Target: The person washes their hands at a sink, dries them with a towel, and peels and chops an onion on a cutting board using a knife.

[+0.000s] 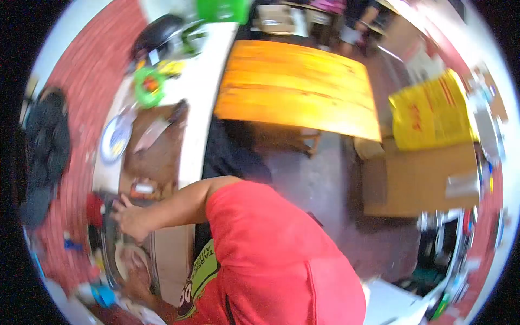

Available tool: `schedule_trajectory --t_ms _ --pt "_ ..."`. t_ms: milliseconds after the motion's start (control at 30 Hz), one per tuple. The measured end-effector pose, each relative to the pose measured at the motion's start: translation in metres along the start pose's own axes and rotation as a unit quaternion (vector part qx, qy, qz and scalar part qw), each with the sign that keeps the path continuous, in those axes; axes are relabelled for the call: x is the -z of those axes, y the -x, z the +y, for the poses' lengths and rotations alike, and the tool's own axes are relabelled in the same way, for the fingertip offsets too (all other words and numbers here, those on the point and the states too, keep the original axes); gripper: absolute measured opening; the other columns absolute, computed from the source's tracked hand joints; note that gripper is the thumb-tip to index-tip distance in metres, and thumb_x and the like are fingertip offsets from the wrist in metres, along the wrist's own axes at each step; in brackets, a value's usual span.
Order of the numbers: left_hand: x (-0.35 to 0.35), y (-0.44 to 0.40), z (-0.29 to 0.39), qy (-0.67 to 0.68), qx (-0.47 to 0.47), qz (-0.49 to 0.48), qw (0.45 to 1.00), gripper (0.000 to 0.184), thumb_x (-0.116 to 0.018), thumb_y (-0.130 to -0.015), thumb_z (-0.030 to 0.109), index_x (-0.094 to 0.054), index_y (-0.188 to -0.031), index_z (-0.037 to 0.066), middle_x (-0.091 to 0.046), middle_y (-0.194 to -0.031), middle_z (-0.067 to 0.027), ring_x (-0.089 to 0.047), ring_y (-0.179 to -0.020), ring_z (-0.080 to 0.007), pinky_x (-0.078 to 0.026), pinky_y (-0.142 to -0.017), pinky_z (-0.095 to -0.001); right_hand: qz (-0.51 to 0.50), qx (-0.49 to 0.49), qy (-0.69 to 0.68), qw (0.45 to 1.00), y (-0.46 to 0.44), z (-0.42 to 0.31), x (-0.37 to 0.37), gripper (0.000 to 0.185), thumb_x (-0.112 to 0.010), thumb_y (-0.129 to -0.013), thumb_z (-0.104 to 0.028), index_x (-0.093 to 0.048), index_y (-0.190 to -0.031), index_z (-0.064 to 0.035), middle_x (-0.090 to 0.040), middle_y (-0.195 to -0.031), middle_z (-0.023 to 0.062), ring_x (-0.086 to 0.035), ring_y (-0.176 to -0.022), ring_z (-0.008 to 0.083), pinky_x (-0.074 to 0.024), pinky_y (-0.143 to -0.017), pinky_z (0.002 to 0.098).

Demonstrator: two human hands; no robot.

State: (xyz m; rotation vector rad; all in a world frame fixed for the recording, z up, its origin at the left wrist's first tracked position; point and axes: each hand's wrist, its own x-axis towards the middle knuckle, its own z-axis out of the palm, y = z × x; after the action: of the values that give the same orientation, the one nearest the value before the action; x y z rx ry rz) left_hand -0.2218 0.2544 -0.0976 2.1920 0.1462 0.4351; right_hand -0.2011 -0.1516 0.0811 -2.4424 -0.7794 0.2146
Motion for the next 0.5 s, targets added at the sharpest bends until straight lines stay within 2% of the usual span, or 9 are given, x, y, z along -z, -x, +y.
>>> schedule_trajectory --t_ms 67,133,200,267,333,367,400,433,500 --pt "-0.002 0.006 0.012 -0.096 -0.059 0.026 0.993 0.068 -0.055 -0.082 0.062 -0.052 -0.133 0.017 -0.026 -0.145 -0.0278 -0.032 -0.126 -0.0512 -0.030 -0.097 -0.0631 -0.004 0.163 -0.272 0.948 0.051 0.058 0.010 0.046 -0.066 -0.080 -0.032 -0.061 -0.119 -0.0073 -0.059 -0.121 0.0201 -0.055 -0.112 0.0328 -0.0383 -0.101 0.0405" --pt "0.006 0.015 0.027 -0.186 -0.113 0.080 0.973 0.068 -0.056 -0.082 0.061 -0.050 -0.134 0.018 -0.025 -0.145 -0.0278 -0.031 -0.126 -0.0523 -0.030 -0.096 -0.0646 0.277 0.059 -0.153 0.947 0.145 0.099 0.030 0.030 -0.066 -0.079 -0.021 -0.067 -0.106 -0.0068 -0.064 -0.107 0.0163 -0.060 -0.099 0.0333 -0.0423 -0.094 0.0413" --pt "-0.036 0.000 0.085 -0.262 -0.170 0.139 0.940 0.068 -0.057 -0.081 0.060 -0.048 -0.135 0.020 -0.024 -0.145 -0.0279 -0.029 -0.126 -0.0533 -0.030 -0.095 -0.0661 0.362 -0.039 -0.038 0.931 0.261 0.131 0.050 0.025 -0.067 -0.076 -0.016 -0.067 -0.100 -0.0072 -0.065 -0.099 0.0139 -0.061 -0.090 0.0346 -0.0460 -0.087 0.0406" --pt "-0.097 0.012 0.171 -0.323 -0.227 0.205 0.896 0.068 -0.058 -0.081 0.060 -0.046 -0.137 0.021 -0.024 -0.145 -0.0279 -0.027 -0.127 -0.0544 -0.030 -0.093 -0.0677 0.510 -0.149 -0.042 0.846 0.375 0.154 0.051 0.025 -0.067 -0.073 -0.016 -0.067 -0.096 -0.0071 -0.066 -0.083 0.0133 -0.062 -0.081 0.0316 -0.0491 -0.071 0.0437" --pt "-0.173 0.073 0.303 -0.379 -0.271 0.282 0.839 0.069 -0.059 -0.081 0.059 -0.044 -0.138 0.023 -0.023 -0.145 -0.0280 -0.025 -0.127 -0.0554 -0.029 -0.092 -0.0692 0.588 -0.268 0.226 0.729 0.510 0.161 0.063 0.022 -0.067 -0.069 -0.009 -0.067 -0.091 -0.0097 -0.065 -0.083 0.0108 -0.062 -0.079 0.0292 -0.0497 -0.069 0.0414" --pt "-0.199 0.086 0.340 -0.372 -0.303 0.306 0.822 0.064 -0.060 -0.080 0.059 -0.046 -0.137 0.032 -0.024 -0.145 -0.0279 -0.023 -0.129 -0.0555 -0.027 -0.094 -0.0702 0.605 -0.301 0.351 0.648 0.585 0.167 0.068 0.022 -0.068 -0.064 -0.009 -0.066 -0.086 -0.0099 -0.062 -0.080 0.0090 -0.061 -0.073 0.0293 -0.0491 -0.066 0.0417" --pt "-0.229 0.094 0.363 -0.283 -0.362 0.302 0.836 0.064 -0.060 -0.081 0.058 -0.045 -0.137 0.032 -0.022 -0.146 -0.0278 -0.021 -0.131 -0.0549 -0.024 -0.093 -0.0729 0.658 -0.312 0.354 0.587 0.671 0.154 0.080 0.022 -0.066 -0.062 -0.008 -0.065 -0.083 -0.0089 -0.062 -0.078 0.0099 -0.059 -0.069 0.0287 -0.0471 -0.063 0.0408" --pt "-0.252 0.124 0.407 -0.291 -0.377 0.291 0.830 0.063 -0.060 -0.081 0.057 -0.048 -0.136 0.027 -0.024 -0.145 -0.0277 -0.025 -0.129 -0.0540 -0.027 -0.095 -0.0693 0.609 -0.356 0.527 0.474 0.750 0.121 0.105 0.020 -0.065 -0.063 -0.007 -0.065 -0.083 -0.0087 -0.062 -0.078 0.0100 -0.059 -0.067 0.0290 -0.0465 -0.062 0.0406" --pt "-0.305 0.178 0.465 -0.281 -0.388 0.258 0.839 0.061 -0.063 -0.082 0.054 -0.051 -0.134 0.025 -0.026 -0.144 -0.0272 -0.027 -0.128 -0.0534 -0.028 -0.096 -0.0673 0.531 -0.564 0.590 0.229 0.886 0.075 0.110 0.014 -0.066 -0.074 -0.015 -0.069 -0.087 -0.0119 -0.067 -0.090 0.0055 -0.060 -0.091 0.0260 -0.0439 -0.083 0.0385"
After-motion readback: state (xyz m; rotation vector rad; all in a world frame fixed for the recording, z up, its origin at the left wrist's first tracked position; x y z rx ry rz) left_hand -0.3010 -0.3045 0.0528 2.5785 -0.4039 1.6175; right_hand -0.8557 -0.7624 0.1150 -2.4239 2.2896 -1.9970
